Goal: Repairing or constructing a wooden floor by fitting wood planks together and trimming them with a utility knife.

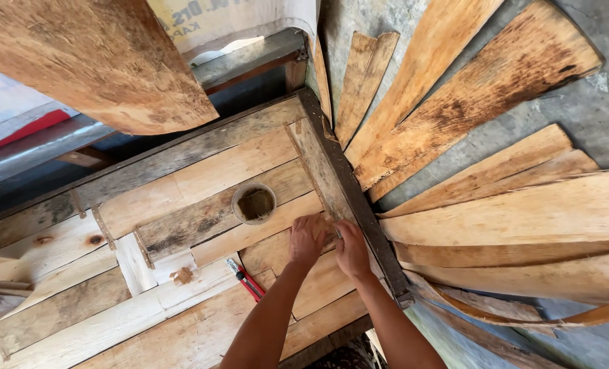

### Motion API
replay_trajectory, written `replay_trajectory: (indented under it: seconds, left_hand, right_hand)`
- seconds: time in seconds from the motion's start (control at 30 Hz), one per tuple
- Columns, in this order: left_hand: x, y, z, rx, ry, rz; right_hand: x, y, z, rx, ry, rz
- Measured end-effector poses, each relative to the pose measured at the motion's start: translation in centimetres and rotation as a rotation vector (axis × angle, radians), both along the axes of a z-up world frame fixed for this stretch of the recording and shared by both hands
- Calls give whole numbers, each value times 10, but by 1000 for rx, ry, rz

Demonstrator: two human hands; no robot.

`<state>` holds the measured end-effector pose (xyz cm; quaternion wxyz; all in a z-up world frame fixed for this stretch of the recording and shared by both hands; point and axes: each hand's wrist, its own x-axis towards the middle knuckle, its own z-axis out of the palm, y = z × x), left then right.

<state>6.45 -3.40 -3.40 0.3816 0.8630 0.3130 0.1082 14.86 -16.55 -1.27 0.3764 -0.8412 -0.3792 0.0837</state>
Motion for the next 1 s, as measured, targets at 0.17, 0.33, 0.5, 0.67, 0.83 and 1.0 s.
replay_trajectory:
  seconds: [0.17,0.33,0.5,0.67,0.83,1.0]
  left_hand:
    - [20,9,-3,-207,40,83]
    - [30,12,-4,-527,-25,247]
    - [36,9,-19,-533,-102,311]
    - [40,12,-20,-508,-66,325]
    - [38,12,-30,-492,-110,310]
    - [40,11,-31,-504,-106,329]
  right_hand:
    - [8,11,-11,-120,-6,47]
    - [16,19,-1,-168,-7,75]
    - [23,24,2,-305,-117,131]
    - [28,32,-3,-387,-195,189]
    - [27,33,4,-409,-232,195]
    - [18,15,4,-480,-218,180]
